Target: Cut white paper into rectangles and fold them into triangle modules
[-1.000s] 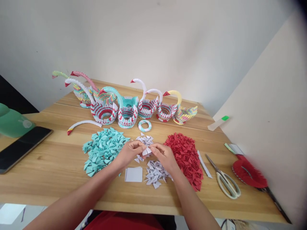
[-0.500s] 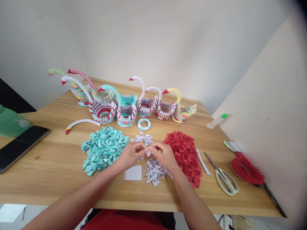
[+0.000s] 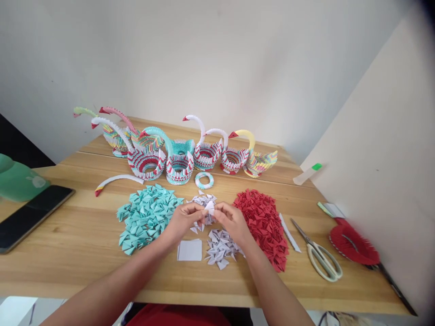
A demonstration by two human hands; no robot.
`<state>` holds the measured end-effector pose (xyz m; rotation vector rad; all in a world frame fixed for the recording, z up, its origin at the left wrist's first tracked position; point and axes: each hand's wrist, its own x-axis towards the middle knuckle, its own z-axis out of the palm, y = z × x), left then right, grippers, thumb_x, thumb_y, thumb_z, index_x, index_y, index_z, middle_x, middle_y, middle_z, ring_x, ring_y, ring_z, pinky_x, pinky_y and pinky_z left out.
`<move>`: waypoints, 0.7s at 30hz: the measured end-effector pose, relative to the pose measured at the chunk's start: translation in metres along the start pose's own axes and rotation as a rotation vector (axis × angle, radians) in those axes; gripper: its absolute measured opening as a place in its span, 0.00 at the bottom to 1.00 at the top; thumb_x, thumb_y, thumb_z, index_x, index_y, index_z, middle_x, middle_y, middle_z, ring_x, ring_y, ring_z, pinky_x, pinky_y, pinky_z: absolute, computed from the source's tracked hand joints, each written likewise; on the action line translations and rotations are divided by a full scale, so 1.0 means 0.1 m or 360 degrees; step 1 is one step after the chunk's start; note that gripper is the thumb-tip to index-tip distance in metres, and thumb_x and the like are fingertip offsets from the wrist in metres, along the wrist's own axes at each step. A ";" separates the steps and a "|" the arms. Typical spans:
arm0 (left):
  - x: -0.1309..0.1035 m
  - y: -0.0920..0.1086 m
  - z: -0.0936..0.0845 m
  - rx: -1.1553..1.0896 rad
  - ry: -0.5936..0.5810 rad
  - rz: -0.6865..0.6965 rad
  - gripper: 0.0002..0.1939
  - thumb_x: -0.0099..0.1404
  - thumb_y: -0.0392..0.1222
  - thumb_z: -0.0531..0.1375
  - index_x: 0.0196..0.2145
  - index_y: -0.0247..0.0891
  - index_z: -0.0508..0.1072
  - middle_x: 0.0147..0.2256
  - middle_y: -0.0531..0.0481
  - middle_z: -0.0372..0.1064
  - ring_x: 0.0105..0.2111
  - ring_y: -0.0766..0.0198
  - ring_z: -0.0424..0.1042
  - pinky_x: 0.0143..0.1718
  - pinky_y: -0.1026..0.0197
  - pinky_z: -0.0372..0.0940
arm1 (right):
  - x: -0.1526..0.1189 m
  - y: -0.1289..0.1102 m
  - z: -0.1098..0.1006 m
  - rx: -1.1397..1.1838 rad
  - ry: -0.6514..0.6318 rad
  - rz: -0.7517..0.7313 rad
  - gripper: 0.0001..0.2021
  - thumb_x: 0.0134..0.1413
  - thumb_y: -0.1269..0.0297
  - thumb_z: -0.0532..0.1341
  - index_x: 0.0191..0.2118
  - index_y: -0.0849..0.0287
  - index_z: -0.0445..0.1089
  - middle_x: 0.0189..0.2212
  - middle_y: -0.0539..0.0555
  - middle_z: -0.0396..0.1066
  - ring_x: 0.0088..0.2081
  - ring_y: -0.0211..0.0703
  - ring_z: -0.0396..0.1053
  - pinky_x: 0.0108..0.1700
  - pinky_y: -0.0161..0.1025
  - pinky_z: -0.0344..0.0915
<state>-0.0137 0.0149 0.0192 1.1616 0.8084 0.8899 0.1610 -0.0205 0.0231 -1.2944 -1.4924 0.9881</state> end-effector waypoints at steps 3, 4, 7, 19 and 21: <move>-0.01 0.00 0.01 -0.0026 -0.0022 0.0005 0.15 0.53 0.49 0.66 0.21 0.34 0.72 0.19 0.51 0.68 0.21 0.67 0.64 0.27 0.64 0.60 | 0.00 0.00 0.04 -0.0078 0.0011 0.0053 0.12 0.53 0.58 0.62 0.24 0.59 0.65 0.20 0.46 0.61 0.23 0.35 0.58 0.26 0.32 0.55; -0.01 0.00 0.01 -0.0027 -0.0030 0.0003 0.15 0.53 0.49 0.66 0.21 0.34 0.72 0.20 0.51 0.68 0.21 0.67 0.64 0.27 0.64 0.60 | 0.00 0.00 0.05 -0.0089 0.0030 0.0058 0.12 0.53 0.58 0.61 0.24 0.59 0.65 0.20 0.46 0.61 0.23 0.35 0.58 0.26 0.32 0.55; -0.01 -0.02 0.02 0.0011 -0.0039 -0.0008 0.15 0.55 0.48 0.65 0.21 0.34 0.71 0.20 0.52 0.68 0.20 0.68 0.64 0.27 0.64 0.59 | 0.00 0.00 0.03 -0.0090 0.0078 0.0056 0.12 0.56 0.58 0.60 0.26 0.59 0.66 0.21 0.47 0.63 0.25 0.36 0.59 0.27 0.32 0.57; -0.04 -0.11 0.08 0.0305 -0.0105 0.0095 0.10 0.54 0.43 0.62 0.20 0.36 0.72 0.18 0.53 0.66 0.21 0.67 0.62 0.26 0.65 0.57 | -0.02 0.02 0.10 -0.0053 0.0041 0.0031 0.14 0.55 0.56 0.60 0.24 0.59 0.64 0.20 0.46 0.61 0.24 0.35 0.57 0.26 0.32 0.55; -0.05 -0.11 0.08 0.0341 -0.0146 0.0119 0.10 0.55 0.43 0.61 0.20 0.36 0.71 0.18 0.53 0.66 0.21 0.67 0.62 0.27 0.65 0.57 | -0.03 0.02 0.08 -0.0060 0.0063 0.0014 0.17 0.58 0.55 0.58 0.21 0.59 0.61 0.19 0.45 0.57 0.22 0.35 0.55 0.25 0.32 0.53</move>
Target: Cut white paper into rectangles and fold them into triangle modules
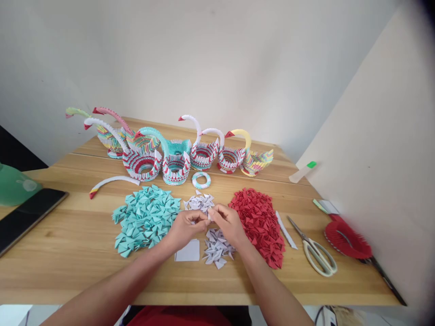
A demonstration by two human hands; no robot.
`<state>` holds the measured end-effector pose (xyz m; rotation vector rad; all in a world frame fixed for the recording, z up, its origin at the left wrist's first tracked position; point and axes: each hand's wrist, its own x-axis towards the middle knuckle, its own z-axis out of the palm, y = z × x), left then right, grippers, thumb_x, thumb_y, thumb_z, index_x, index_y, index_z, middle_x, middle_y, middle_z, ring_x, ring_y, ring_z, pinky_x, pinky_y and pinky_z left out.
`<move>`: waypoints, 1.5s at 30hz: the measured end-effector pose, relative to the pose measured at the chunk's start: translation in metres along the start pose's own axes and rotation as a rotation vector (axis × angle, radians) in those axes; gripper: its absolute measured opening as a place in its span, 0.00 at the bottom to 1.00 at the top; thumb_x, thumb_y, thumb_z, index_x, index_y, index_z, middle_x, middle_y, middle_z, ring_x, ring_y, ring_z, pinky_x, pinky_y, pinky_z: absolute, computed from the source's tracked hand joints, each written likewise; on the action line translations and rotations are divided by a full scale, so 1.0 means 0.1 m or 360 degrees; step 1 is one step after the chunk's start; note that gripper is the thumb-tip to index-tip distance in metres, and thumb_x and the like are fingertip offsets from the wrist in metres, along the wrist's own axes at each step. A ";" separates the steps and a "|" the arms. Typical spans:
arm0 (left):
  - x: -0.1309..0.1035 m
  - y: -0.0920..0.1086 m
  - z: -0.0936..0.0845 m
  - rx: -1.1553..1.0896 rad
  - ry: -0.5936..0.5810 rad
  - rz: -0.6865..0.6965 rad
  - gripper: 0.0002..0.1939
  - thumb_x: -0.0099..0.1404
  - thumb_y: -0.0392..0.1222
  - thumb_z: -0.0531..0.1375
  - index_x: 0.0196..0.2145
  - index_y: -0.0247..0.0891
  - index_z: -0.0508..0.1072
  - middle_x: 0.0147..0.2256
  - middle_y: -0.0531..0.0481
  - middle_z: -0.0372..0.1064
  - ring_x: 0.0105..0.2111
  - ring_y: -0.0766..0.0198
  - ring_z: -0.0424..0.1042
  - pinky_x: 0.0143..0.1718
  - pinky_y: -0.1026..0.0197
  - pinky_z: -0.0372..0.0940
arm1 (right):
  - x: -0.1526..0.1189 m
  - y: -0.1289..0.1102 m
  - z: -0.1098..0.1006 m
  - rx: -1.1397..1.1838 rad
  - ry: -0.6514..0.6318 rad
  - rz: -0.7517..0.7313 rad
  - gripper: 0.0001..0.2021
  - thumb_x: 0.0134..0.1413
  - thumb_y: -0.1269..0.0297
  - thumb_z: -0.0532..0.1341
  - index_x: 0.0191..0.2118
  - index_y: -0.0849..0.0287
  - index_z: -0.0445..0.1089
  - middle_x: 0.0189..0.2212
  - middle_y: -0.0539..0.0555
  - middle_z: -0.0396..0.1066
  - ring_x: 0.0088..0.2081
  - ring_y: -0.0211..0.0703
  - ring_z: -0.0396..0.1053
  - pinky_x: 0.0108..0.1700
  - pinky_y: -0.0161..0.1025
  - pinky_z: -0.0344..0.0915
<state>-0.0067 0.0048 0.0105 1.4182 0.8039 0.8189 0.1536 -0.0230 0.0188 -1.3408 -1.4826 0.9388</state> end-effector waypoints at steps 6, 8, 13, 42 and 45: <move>0.01 0.06 -0.04 0.0007 0.0096 -0.0002 0.11 0.56 0.44 0.62 0.21 0.36 0.73 0.19 0.53 0.66 0.22 0.66 0.63 0.27 0.64 0.58 | 0.03 0.02 -0.09 0.0101 0.0032 -0.0056 0.18 0.62 0.53 0.53 0.30 0.60 0.69 0.23 0.49 0.65 0.27 0.39 0.65 0.31 0.35 0.60; 0.02 0.07 -0.06 -0.0022 0.0155 -0.0016 0.11 0.56 0.46 0.62 0.22 0.36 0.74 0.19 0.53 0.66 0.21 0.66 0.63 0.26 0.65 0.58 | 0.03 0.03 -0.09 0.0166 -0.0009 -0.0020 0.13 0.59 0.54 0.57 0.35 0.59 0.71 0.25 0.50 0.69 0.28 0.40 0.67 0.31 0.35 0.63; 0.04 0.09 -0.10 -0.0162 0.0108 -0.0056 0.15 0.57 0.51 0.63 0.26 0.34 0.74 0.22 0.51 0.70 0.22 0.66 0.66 0.27 0.64 0.61 | 0.01 0.04 -0.05 -0.0039 0.0153 -0.0216 0.04 0.54 0.64 0.63 0.33 0.58 0.73 0.29 0.51 0.73 0.31 0.41 0.70 0.34 0.35 0.65; 0.05 0.01 -0.12 -0.0543 -0.0067 -0.0150 0.15 0.58 0.50 0.64 0.26 0.34 0.72 0.23 0.50 0.72 0.22 0.67 0.68 0.28 0.64 0.64 | 0.00 0.06 -0.01 0.0430 -0.0076 0.0091 0.15 0.61 0.54 0.57 0.29 0.59 0.70 0.25 0.50 0.69 0.29 0.40 0.67 0.35 0.35 0.64; 0.05 0.00 -0.12 -0.0616 -0.0088 -0.0148 0.14 0.59 0.49 0.64 0.26 0.34 0.73 0.24 0.50 0.72 0.24 0.67 0.69 0.28 0.64 0.64 | 0.01 0.10 0.00 0.0634 -0.0141 0.0149 0.13 0.59 0.55 0.60 0.30 0.59 0.71 0.25 0.50 0.69 0.29 0.39 0.66 0.35 0.36 0.63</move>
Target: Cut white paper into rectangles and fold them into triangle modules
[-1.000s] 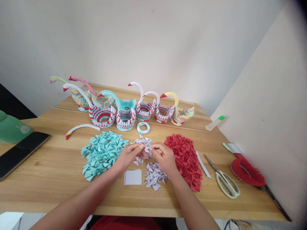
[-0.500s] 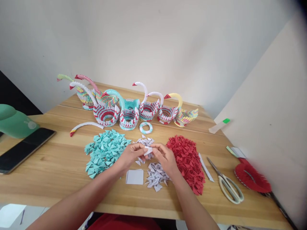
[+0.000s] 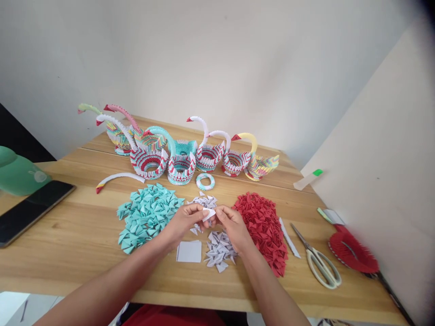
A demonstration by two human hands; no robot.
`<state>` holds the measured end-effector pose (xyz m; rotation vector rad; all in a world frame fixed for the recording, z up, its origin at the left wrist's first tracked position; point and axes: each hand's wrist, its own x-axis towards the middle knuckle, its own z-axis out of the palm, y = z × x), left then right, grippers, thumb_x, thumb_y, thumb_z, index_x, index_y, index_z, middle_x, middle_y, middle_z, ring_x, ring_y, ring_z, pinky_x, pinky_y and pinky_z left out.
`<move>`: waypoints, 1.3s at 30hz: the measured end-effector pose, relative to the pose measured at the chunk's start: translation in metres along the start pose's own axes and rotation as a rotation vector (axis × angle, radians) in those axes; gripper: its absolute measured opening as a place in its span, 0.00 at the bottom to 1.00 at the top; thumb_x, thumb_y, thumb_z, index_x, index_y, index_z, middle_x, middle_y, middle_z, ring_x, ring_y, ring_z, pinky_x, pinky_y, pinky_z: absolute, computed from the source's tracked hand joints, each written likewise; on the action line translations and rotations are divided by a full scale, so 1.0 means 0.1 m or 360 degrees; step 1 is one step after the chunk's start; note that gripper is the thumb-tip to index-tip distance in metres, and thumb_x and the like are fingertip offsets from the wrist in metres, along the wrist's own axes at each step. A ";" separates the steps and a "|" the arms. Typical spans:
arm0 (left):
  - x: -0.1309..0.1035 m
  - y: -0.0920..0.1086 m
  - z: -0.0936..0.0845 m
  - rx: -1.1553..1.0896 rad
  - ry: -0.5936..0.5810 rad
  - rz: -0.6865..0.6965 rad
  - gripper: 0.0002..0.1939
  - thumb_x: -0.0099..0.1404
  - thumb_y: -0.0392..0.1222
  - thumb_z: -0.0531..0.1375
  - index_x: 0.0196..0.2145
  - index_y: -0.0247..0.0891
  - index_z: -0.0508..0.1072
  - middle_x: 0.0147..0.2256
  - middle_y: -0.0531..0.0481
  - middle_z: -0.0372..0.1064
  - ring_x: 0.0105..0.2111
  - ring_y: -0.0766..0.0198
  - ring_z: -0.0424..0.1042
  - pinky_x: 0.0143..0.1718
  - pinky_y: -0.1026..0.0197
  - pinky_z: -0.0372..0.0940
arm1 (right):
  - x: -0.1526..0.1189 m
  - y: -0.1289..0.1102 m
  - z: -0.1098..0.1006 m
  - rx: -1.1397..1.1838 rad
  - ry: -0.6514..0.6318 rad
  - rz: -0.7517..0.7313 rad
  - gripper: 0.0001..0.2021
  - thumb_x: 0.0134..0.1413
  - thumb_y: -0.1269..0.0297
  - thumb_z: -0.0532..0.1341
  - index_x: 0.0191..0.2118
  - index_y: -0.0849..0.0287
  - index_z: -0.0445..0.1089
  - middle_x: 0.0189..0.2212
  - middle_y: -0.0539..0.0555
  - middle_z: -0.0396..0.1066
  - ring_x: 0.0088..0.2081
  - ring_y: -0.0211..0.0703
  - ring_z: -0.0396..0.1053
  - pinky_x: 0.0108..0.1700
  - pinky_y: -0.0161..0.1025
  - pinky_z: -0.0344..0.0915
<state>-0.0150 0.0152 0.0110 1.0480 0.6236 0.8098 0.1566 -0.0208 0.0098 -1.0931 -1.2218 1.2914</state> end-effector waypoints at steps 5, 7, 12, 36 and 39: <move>0.01 -0.01 0.00 -0.0008 -0.0011 -0.0005 0.14 0.60 0.48 0.64 0.26 0.34 0.73 0.24 0.50 0.72 0.23 0.67 0.68 0.28 0.65 0.64 | 0.00 0.03 0.00 0.0120 -0.0015 0.0059 0.12 0.55 0.54 0.64 0.32 0.59 0.73 0.25 0.50 0.70 0.28 0.39 0.66 0.34 0.35 0.63; 0.00 -0.01 0.00 0.0003 -0.0006 -0.0007 0.14 0.60 0.48 0.64 0.26 0.34 0.72 0.24 0.50 0.72 0.23 0.68 0.68 0.27 0.65 0.63 | 0.01 0.03 0.00 0.0119 0.0004 0.0078 0.13 0.52 0.53 0.66 0.32 0.59 0.73 0.24 0.49 0.70 0.27 0.39 0.66 0.34 0.35 0.62; -0.01 0.03 0.02 0.0062 0.0016 0.0002 0.15 0.58 0.49 0.64 0.25 0.34 0.72 0.23 0.50 0.72 0.23 0.67 0.68 0.27 0.65 0.63 | 0.02 0.00 0.01 0.0002 0.0054 0.0078 0.13 0.49 0.55 0.68 0.29 0.60 0.72 0.22 0.48 0.69 0.26 0.37 0.65 0.32 0.34 0.61; -0.02 0.05 0.00 -0.0185 -0.0074 -0.0221 0.14 0.58 0.47 0.64 0.24 0.34 0.70 0.18 0.52 0.68 0.20 0.69 0.62 0.25 0.65 0.58 | -0.02 -0.13 -0.06 -0.1317 0.0053 -0.1269 0.11 0.59 0.74 0.59 0.42 0.52 0.74 0.36 0.54 0.74 0.39 0.45 0.70 0.41 0.43 0.67; -0.03 0.06 0.01 -0.0168 -0.0099 -0.0251 0.15 0.57 0.48 0.64 0.23 0.34 0.70 0.18 0.52 0.68 0.19 0.69 0.62 0.25 0.65 0.57 | -0.03 -0.13 -0.09 -0.1373 0.0012 -0.1245 0.11 0.60 0.73 0.59 0.41 0.51 0.75 0.35 0.55 0.74 0.39 0.46 0.69 0.41 0.44 0.67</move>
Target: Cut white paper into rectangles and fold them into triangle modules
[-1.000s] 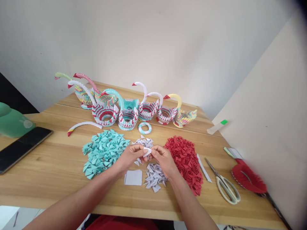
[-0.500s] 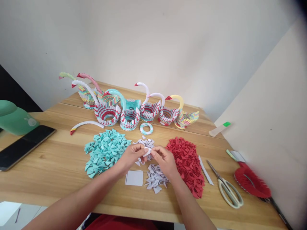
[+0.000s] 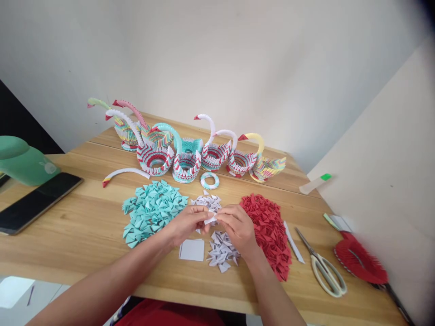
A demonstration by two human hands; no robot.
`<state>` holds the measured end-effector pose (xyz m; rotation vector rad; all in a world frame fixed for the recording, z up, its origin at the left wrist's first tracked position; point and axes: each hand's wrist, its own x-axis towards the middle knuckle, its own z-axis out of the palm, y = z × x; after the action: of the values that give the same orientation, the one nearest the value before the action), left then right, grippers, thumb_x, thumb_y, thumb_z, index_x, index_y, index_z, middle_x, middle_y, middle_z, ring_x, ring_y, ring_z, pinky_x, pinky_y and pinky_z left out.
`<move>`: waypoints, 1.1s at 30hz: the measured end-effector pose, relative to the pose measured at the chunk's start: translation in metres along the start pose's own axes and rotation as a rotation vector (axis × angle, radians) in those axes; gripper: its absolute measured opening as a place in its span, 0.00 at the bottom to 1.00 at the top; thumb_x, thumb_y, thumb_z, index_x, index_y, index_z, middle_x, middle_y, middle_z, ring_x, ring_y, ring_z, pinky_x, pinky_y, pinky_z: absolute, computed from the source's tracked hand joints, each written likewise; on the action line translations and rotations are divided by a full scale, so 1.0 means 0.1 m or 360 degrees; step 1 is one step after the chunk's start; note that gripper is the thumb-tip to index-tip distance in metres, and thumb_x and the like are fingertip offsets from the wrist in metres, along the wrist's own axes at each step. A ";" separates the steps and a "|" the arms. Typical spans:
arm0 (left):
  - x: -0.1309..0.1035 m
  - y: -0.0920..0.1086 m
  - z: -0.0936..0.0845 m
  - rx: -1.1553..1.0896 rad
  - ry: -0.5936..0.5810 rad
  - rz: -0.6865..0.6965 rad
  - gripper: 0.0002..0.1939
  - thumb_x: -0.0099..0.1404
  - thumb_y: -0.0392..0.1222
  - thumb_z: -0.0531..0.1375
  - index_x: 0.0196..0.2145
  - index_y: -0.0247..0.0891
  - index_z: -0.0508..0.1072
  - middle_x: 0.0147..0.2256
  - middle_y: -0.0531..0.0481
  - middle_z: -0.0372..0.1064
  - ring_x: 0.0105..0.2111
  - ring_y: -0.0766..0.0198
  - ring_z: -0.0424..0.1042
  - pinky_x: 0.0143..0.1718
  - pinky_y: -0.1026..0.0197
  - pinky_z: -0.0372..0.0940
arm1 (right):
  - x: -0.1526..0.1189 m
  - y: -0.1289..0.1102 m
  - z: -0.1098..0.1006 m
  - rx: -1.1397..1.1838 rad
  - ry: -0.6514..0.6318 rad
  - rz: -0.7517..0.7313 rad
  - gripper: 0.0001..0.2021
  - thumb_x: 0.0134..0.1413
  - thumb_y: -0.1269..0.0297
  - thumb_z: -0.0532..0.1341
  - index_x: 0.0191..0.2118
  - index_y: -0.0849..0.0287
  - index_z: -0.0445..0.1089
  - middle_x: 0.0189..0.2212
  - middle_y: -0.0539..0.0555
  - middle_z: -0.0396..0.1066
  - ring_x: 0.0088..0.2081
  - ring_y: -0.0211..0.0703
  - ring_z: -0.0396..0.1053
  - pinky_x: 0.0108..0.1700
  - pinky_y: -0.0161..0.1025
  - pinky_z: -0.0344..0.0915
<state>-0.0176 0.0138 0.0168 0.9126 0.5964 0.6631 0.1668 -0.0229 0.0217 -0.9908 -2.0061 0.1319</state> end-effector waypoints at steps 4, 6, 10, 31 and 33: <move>0.00 0.01 -0.01 0.0148 0.0021 0.0008 0.15 0.57 0.49 0.64 0.22 0.35 0.69 0.18 0.53 0.67 0.20 0.69 0.63 0.25 0.65 0.58 | 0.01 -0.01 -0.03 0.0018 -0.0042 -0.0008 0.11 0.61 0.72 0.56 0.39 0.51 0.76 0.33 0.54 0.74 0.38 0.45 0.69 0.39 0.43 0.67; 0.00 0.02 -0.01 0.0318 0.0070 0.0064 0.15 0.57 0.49 0.63 0.22 0.35 0.69 0.18 0.53 0.67 0.20 0.69 0.63 0.26 0.65 0.59 | 0.02 0.00 -0.03 0.0039 -0.0042 0.0000 0.12 0.62 0.72 0.56 0.39 0.51 0.76 0.33 0.54 0.74 0.37 0.45 0.69 0.39 0.42 0.67; 0.01 0.04 -0.01 0.0680 0.0139 0.0199 0.14 0.58 0.49 0.61 0.24 0.36 0.70 0.20 0.52 0.69 0.20 0.66 0.65 0.25 0.64 0.60 | 0.01 0.03 0.00 0.0127 -0.0046 0.0119 0.09 0.61 0.70 0.58 0.38 0.52 0.75 0.35 0.55 0.74 0.39 0.46 0.70 0.41 0.43 0.67; 0.00 0.03 0.00 0.0881 0.0173 0.0345 0.10 0.60 0.46 0.59 0.29 0.36 0.72 0.23 0.52 0.70 0.23 0.65 0.67 0.29 0.64 0.62 | 0.00 -0.01 0.06 0.0822 -0.0106 0.1006 0.10 0.56 0.63 0.62 0.43 0.56 0.72 0.33 0.51 0.72 0.36 0.41 0.70 0.37 0.36 0.67; -0.01 0.03 0.01 0.0977 0.0179 0.0380 0.11 0.61 0.46 0.58 0.28 0.36 0.73 0.23 0.52 0.69 0.25 0.65 0.67 0.29 0.64 0.62 | 0.01 -0.03 0.05 0.0797 -0.0135 0.0986 0.10 0.55 0.62 0.62 0.43 0.56 0.73 0.32 0.51 0.72 0.35 0.41 0.70 0.37 0.36 0.66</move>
<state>-0.0186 0.0144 0.0201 1.5432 0.8199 0.7631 0.1610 -0.0229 0.0200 -1.2404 -1.5516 0.9720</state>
